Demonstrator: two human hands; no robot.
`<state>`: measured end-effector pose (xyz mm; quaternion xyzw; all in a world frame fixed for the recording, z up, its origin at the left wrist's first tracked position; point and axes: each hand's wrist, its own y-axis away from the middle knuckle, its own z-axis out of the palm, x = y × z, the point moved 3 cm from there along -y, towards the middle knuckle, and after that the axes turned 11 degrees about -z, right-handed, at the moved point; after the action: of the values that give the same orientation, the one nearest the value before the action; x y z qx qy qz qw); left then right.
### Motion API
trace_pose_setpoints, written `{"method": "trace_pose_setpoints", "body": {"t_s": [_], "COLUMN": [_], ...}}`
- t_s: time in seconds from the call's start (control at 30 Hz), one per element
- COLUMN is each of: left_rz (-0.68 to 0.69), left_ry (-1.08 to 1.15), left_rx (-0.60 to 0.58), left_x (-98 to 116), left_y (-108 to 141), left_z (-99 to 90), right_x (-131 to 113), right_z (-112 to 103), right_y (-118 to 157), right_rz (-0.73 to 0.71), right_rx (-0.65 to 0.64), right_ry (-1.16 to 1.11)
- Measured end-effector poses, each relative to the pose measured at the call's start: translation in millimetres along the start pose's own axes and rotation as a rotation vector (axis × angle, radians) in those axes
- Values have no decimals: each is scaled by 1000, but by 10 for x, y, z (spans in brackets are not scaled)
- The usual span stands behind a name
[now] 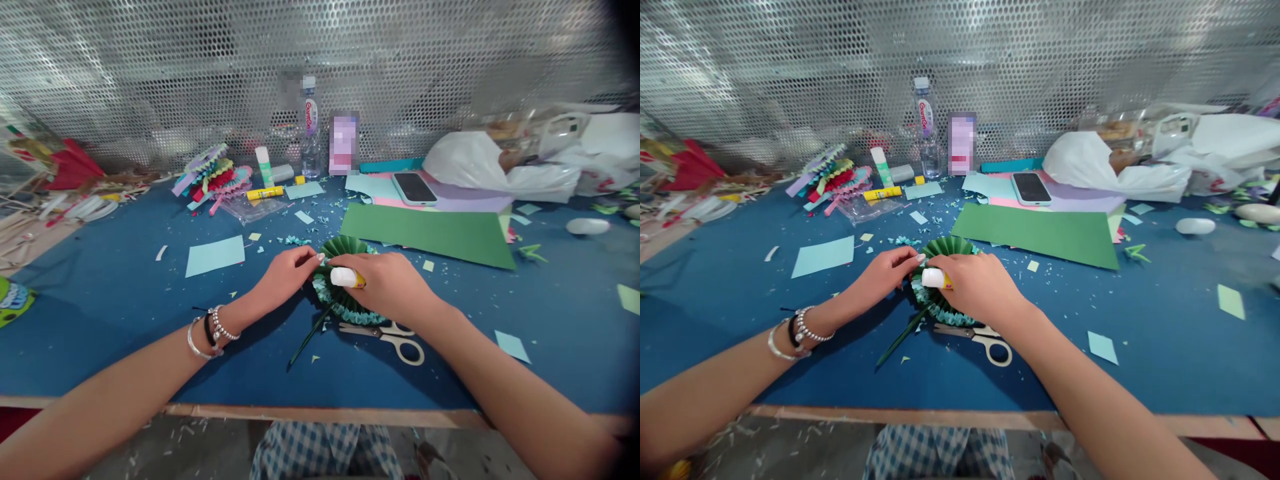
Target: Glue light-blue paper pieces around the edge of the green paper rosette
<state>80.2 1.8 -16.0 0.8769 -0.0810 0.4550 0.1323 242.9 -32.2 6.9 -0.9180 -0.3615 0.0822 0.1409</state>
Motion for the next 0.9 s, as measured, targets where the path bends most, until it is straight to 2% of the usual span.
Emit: {"method": "trace_pose_setpoints", "body": {"t_s": [0.17, 0.33, 0.5, 0.6, 0.9], "left_rz": [7, 37, 26, 68, 143], "left_ry": [-15, -50, -74, -95, -144], "left_rx": [22, 71, 29, 0, 27], "left_x": [-6, -28, -38, 0, 20], "left_y": [1, -1, -2, 19, 32], "left_z": [-11, -9, 3, 3, 20], "right_x": [8, 87, 130, 145, 168], "right_z": [-4, -15, 7, 32, 71], "right_y": [-6, -11, -28, -33, -63], "right_rz": [27, 192, 279, 309, 389], "right_rx": [2, 89, 111, 128, 157], "right_ry": [0, -59, -197, -265, -457]}}
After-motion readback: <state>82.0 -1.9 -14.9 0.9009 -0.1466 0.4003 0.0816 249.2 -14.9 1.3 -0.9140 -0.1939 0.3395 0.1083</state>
